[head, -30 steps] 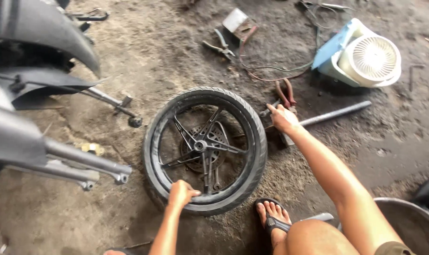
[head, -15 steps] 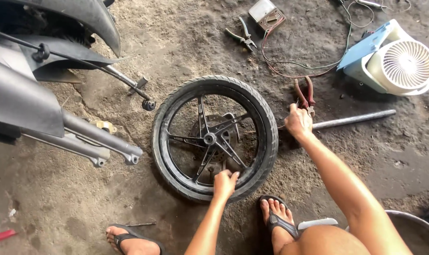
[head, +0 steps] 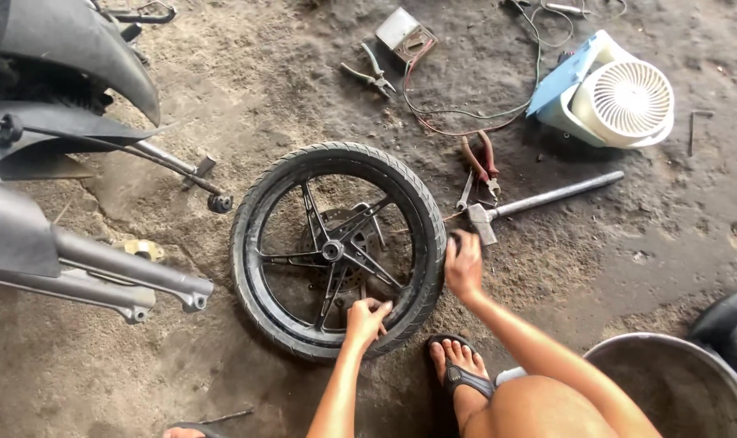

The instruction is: Removing and repairing a motorcycle tire using hand tools.

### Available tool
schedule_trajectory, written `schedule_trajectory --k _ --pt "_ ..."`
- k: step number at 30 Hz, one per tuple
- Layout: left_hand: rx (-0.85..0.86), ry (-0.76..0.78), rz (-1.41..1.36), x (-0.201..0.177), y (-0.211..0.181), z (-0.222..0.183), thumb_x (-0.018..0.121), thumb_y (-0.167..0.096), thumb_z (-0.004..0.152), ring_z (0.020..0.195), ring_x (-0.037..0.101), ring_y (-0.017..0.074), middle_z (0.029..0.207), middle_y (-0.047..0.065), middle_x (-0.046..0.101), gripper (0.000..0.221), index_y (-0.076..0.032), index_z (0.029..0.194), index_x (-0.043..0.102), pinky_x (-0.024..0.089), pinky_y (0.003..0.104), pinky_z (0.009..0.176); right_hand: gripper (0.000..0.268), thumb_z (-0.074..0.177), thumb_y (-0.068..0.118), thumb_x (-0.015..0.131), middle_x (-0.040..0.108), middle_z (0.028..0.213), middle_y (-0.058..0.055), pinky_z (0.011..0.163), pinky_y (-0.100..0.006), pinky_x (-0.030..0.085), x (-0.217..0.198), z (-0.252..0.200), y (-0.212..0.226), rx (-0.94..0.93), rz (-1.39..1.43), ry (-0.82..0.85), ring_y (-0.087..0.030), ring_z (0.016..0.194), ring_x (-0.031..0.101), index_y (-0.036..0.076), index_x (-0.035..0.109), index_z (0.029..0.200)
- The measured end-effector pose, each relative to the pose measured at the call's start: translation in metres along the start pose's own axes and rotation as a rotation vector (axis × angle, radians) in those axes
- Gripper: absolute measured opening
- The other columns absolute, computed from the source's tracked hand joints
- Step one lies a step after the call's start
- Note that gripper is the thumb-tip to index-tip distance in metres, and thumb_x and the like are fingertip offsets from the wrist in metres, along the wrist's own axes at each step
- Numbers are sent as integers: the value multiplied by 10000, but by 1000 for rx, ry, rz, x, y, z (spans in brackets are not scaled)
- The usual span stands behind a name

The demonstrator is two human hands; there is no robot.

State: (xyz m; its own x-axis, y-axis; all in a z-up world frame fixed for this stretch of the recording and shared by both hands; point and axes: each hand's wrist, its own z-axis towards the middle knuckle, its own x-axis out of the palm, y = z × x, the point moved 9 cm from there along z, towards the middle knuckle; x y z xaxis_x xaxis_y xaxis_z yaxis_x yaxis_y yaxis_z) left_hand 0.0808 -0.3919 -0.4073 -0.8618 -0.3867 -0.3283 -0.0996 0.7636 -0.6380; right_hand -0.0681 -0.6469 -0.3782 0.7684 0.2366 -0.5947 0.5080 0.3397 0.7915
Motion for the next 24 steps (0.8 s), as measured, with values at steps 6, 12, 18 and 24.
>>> schedule_trajectory --k 6,12,18,24 --pt "20 -4 -96 0 -3 -1 698 -176 890 437 688 215 972 290 758 410 86 1204 699 523 244 328 654 1009 387 612 549 1280 -388 1076 -584 453 14 -89 15 301 204 114 -551 1220 553 -91 451 1426" --pt "-113 -119 -88 -21 -49 -44 676 -376 941 381 547 159 659 104 692 411 11 1055 752 427 276 377 953 897 582 596 366 1591 -219 1174 -536 368 30 -154 4 699 80 402 -393 1426 436 45 223 1592" --pt "-138 -128 -265 -22 -12 -19 649 -367 987 390 573 195 592 132 618 454 56 822 668 394 281 373 770 953 549 536 484 1518 -154 1149 -499 384 33 -182 5 557 78 521 -353 1367 519 123 310 1553" --pt "-139 -197 -478 -21 21 1 593 -350 1002 407 590 240 653 117 603 476 43 736 633 425 318 389 808 946 542 529 453 1553 -195 1167 -462 356 37 -186 -2 501 65 499 -383 1404 470 82 299 1569"
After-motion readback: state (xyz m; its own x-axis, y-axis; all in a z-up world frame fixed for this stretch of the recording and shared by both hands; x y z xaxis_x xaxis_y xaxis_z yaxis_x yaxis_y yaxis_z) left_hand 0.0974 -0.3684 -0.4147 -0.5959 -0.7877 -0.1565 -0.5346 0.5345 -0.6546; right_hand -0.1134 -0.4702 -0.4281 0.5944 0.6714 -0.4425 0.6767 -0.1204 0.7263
